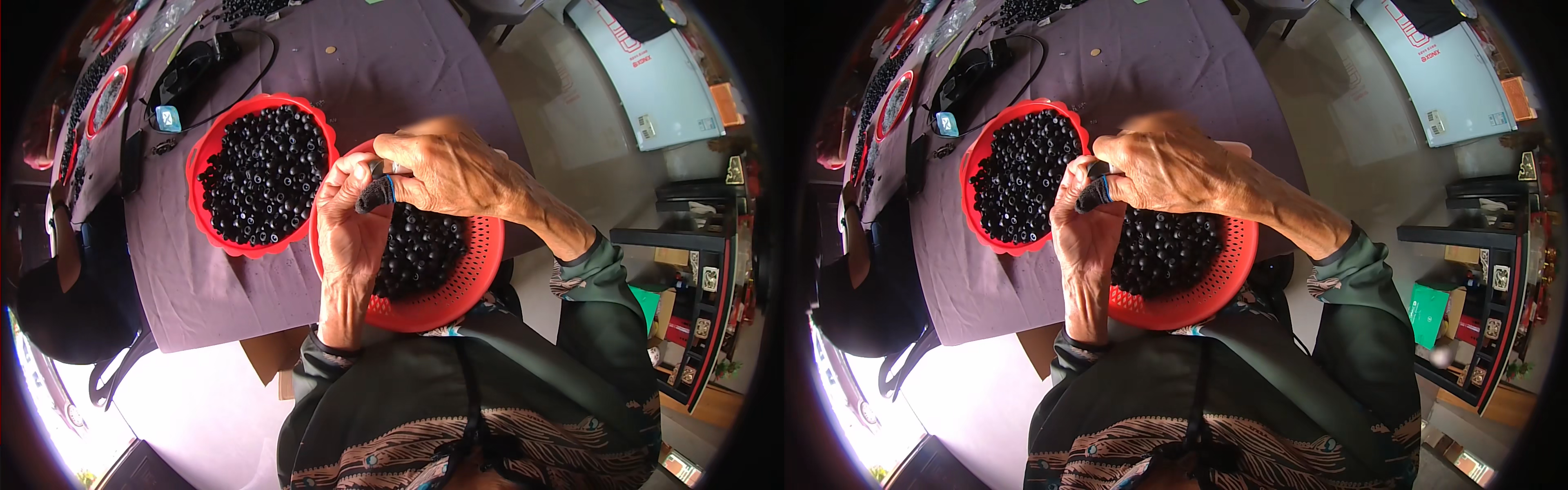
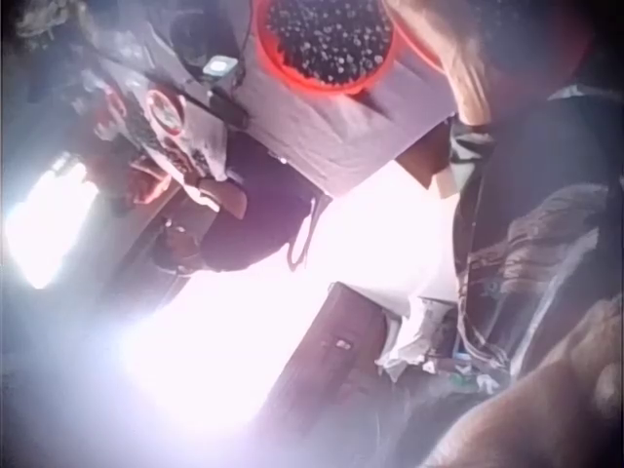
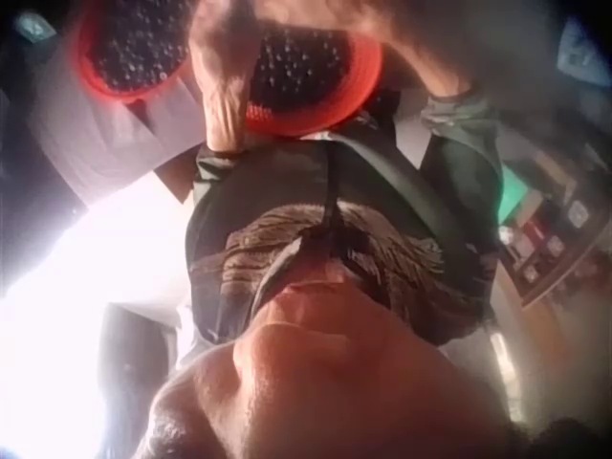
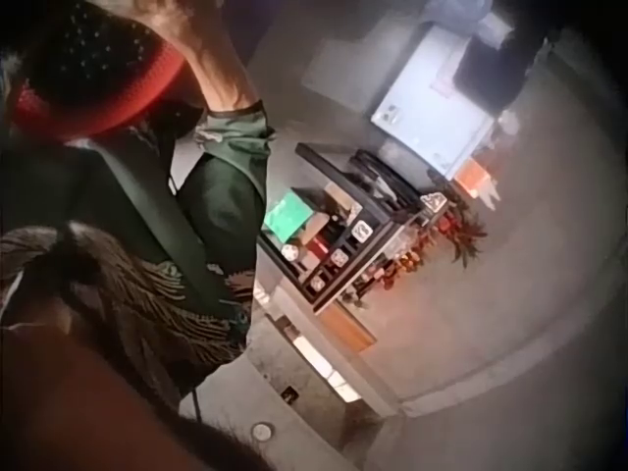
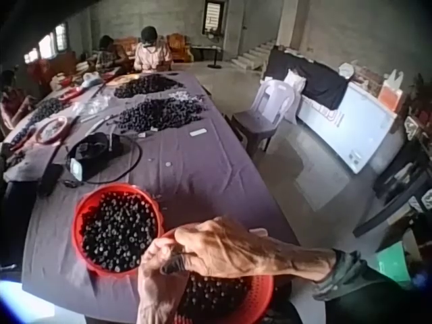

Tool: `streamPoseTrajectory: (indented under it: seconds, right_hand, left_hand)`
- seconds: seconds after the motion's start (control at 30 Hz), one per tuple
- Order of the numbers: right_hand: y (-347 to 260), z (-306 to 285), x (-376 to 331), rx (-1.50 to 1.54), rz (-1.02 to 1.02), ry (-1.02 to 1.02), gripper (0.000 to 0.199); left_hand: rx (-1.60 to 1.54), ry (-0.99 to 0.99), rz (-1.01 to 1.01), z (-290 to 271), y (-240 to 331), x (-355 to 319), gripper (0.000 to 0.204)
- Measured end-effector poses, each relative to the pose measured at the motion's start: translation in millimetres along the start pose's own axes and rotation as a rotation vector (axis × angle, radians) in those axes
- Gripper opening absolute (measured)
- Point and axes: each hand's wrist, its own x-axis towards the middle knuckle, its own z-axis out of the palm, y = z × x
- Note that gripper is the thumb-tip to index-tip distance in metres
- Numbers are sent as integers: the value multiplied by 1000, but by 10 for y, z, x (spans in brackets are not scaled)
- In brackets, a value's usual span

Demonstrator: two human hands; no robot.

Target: The person inspects small black plastic components by hand, moving them between two red basins.

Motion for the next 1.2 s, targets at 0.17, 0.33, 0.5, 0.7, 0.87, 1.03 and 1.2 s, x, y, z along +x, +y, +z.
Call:
streamPoseTrajectory:
  seconds: [0.17, 0.33, 0.5, 0.7, 0.87, 1.03, 1.2]
  right_hand:
    - [-59, -93, 26, -1, -13, 11, 22]
    - [-23, -59, 25, -21, -35, 12, 23]
    - [-52, -53, 14, -39, 4, -24, 25]
    - [-45, -88, 27, -31, -13, -16, 24]
    - [-24, -28, 17, -52, -12, -14, 23]
    - [-27, -49, 23, -35, -11, -10, 22]
    - [-36, -45, 25, -55, -6, -28, 22]
  left_hand:
    - [-32, -30, 4, -58, 2, 1, 15]
    - [-25, -32, 13, 7, 1, -11, 15]
    - [-49, -47, 4, -60, -12, 13, 13]
    - [-94, -70, 7, -48, -24, 23, 12]
    - [-83, -60, 6, -46, -21, 19, 11]
    - [-69, -53, -9, -89, -9, 19, 11]
    - [-49, -34, 2, -48, -2, 14, 12]
